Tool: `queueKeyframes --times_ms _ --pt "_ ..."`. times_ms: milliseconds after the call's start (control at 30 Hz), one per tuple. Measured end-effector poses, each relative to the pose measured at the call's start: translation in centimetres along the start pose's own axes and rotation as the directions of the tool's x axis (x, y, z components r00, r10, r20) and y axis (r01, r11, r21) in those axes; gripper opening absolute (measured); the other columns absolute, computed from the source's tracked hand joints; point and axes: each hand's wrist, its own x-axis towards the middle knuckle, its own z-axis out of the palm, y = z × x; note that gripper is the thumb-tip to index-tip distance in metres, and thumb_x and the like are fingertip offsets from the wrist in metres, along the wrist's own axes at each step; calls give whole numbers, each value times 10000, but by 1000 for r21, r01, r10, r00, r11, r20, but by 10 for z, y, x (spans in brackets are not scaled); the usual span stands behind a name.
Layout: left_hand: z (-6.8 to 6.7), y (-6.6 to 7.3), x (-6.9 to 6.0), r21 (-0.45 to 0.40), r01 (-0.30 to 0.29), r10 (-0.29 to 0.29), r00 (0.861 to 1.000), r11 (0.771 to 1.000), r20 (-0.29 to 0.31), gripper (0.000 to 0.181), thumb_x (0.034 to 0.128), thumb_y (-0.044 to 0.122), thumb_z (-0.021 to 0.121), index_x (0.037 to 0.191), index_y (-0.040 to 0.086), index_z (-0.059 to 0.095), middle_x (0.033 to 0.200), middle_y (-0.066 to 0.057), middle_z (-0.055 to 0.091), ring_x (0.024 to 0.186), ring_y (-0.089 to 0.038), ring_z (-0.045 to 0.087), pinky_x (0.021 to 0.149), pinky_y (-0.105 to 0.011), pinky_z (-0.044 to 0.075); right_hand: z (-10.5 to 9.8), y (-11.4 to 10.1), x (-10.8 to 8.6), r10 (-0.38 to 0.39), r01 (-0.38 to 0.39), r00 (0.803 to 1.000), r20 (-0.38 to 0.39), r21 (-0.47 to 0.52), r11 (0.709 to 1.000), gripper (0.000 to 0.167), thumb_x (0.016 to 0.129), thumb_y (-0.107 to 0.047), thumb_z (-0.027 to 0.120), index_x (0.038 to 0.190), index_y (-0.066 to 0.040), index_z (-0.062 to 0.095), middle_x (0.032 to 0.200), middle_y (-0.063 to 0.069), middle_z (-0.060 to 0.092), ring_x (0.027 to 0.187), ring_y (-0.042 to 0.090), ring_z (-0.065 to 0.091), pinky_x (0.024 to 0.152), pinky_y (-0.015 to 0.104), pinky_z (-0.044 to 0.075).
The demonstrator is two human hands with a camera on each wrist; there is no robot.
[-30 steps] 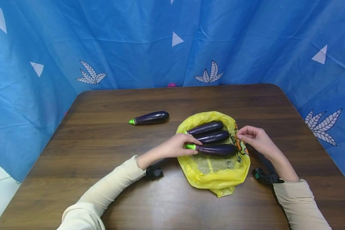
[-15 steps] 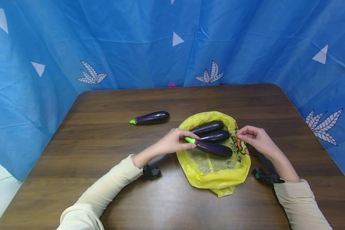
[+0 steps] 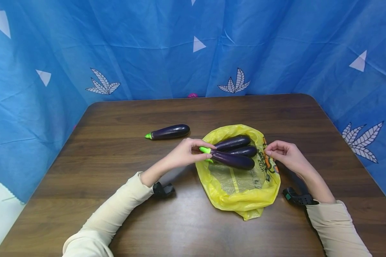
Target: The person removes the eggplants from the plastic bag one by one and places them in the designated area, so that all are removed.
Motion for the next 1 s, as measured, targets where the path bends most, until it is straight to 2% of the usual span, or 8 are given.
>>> queueKeyframes --times_ms 167,500,700,767,833,933,1000 --pt "-9 1 -6 -44 10 -11 999 999 -36 253 880 121 671 1124 51 678 1011 13 669 612 -118 547 576 -252 463 0 1 0 11 -11 1000 -10 -10 1000 130 936 -36 564 1004 71 592 890 6 662 755 100 620 669 183 486" --pt "-28 -1 -21 -75 8 -16 993 997 -118 282 879 98 663 1137 -16 654 1015 -40 660 770 -127 627 702 -303 520 0 2 1 13 -13 1000 -11 -10 1000 135 934 -24 561 1016 80 585 898 20 660 763 94 621 663 184 490" --pt "-41 -6 -34 -107 39 -56 986 994 -159 275 877 107 670 1139 22 665 1008 -38 637 783 -204 633 699 -295 523 0 2 2 8 -8 1000 -5 -3 1000 140 936 -25 559 1019 85 583 902 14 662 775 90 623 670 183 489" --pt "-46 0 -40 -116 57 -76 983 992 -168 275 880 84 661 1143 3 659 1033 -68 630 797 -256 632 704 -314 523 0 2 2 8 -9 1000 -7 -7 1000 140 935 -26 560 1015 87 583 899 12 665 773 87 623 672 180 488" --pt "-51 -1 -45 -132 68 -90 980 989 -177 280 882 88 660 1149 -1 656 1039 -82 622 813 -317 626 701 -309 520 0 2 2 14 -14 1000 -9 -10 1000 143 936 -31 562 1015 86 583 898 14 665 771 88 621 674 178 486" --pt "-58 -4 -52 -148 98 -126 973 984 -193 281 881 83 661 1148 -5 655 1034 -100 617 837 -390 608 708 -310 518 0 2 1 20 -20 1000 -9 -17 1000 147 938 -42 563 1019 78 584 899 20 660 764 100 614 674 178 479" --pt "-61 -15 -55 -159 101 -133 969 982 -209 276 877 100 669 1141 19 665 1015 -81 620 842 -410 602 697 -291 517 1 1 0 20 -20 1000 -9 -19 1000 145 939 -48 563 1018 71 586 899 24 658 761 108 610 676 180 476"
